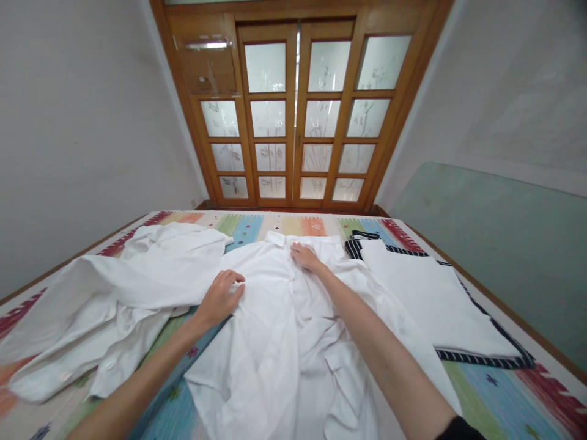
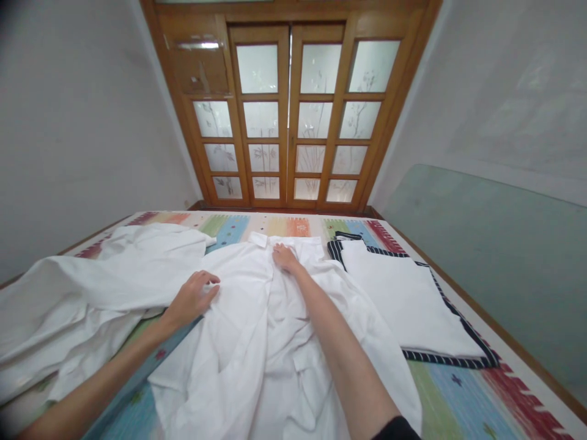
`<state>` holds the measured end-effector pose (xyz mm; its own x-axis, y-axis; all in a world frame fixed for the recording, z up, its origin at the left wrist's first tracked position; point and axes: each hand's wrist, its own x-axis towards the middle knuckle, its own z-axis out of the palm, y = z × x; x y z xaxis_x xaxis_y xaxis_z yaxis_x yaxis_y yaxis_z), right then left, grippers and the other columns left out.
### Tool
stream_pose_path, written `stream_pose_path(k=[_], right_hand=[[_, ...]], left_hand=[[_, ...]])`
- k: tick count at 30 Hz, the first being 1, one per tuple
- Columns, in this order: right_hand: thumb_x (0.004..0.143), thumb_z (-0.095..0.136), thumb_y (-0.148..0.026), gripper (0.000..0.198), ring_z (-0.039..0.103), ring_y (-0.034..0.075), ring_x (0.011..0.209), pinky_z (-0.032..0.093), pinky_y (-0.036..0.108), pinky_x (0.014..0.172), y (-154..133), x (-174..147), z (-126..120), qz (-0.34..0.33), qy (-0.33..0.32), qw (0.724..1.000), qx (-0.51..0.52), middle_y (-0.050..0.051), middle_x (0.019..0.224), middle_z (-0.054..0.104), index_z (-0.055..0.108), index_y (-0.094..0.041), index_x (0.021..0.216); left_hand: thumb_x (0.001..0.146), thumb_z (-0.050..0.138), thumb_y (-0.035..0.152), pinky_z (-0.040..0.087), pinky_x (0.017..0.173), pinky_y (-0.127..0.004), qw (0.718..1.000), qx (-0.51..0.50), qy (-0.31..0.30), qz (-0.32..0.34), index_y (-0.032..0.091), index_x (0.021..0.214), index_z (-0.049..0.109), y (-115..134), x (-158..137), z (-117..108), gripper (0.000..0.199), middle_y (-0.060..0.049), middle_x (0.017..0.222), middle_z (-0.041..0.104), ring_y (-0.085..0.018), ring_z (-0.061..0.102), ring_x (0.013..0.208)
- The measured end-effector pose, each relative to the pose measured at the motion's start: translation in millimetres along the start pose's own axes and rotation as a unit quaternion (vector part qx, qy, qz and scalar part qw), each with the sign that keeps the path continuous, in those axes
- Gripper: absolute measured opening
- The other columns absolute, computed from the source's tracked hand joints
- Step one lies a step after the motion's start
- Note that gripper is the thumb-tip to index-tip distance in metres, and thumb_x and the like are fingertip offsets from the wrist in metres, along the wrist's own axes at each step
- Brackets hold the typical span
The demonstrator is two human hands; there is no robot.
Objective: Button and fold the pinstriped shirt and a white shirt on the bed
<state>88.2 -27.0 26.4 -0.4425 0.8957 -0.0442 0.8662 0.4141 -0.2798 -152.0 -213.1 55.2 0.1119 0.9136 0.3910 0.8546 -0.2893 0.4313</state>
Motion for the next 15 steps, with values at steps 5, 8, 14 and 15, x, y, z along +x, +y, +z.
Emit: stream_pose_path(k=[5,8,14,15], right_hand=[[0.091,0.046,-0.019,0.043,0.039,0.026,0.138,0.034,0.038,0.11,0,-29,3,-0.041,-0.01,0.999,-0.022,0.017,0.148,0.043,0.058,-0.01,0.132],[0.09,0.047,-0.015,0.033,0.045,0.028,0.133,0.031,0.042,0.111,-8,-48,9,-0.078,-0.025,0.996,-0.04,0.018,0.133,0.058,0.068,-0.011,0.116],[0.092,0.045,-0.014,0.035,0.049,0.029,0.129,0.037,0.04,0.107,-18,-77,12,-0.095,-0.036,0.991,-0.089,0.02,0.134,0.056,0.064,-0.009,0.121],[0.092,0.045,-0.016,0.037,0.048,0.029,0.13,0.039,0.039,0.105,-19,-80,12,-0.084,-0.032,0.992,-0.084,0.02,0.139,0.052,0.06,-0.008,0.126]], left_hand=[[0.086,0.047,0.045,0.047,0.093,-0.04,0.997,-0.024,-0.001,-0.071,0.023,0.09,0.061,12,-64,-17,0.026,-0.007,0.095,0.066,-0.025,0.06,0.096],[0.081,0.052,0.05,0.046,0.095,-0.041,0.993,-0.029,0.001,-0.117,0.024,0.099,0.063,15,-91,-23,0.034,-0.008,0.104,0.068,-0.027,0.061,0.102],[0.073,0.056,0.059,0.048,0.088,-0.039,0.976,-0.08,-0.085,-0.182,0.025,0.093,0.067,26,-117,-30,0.041,-0.007,0.099,0.071,-0.029,0.064,0.093],[0.074,0.054,0.06,0.049,0.083,-0.038,0.974,-0.089,-0.095,-0.187,0.025,0.086,0.066,29,-119,-31,0.039,-0.007,0.091,0.071,-0.029,0.064,0.088]])
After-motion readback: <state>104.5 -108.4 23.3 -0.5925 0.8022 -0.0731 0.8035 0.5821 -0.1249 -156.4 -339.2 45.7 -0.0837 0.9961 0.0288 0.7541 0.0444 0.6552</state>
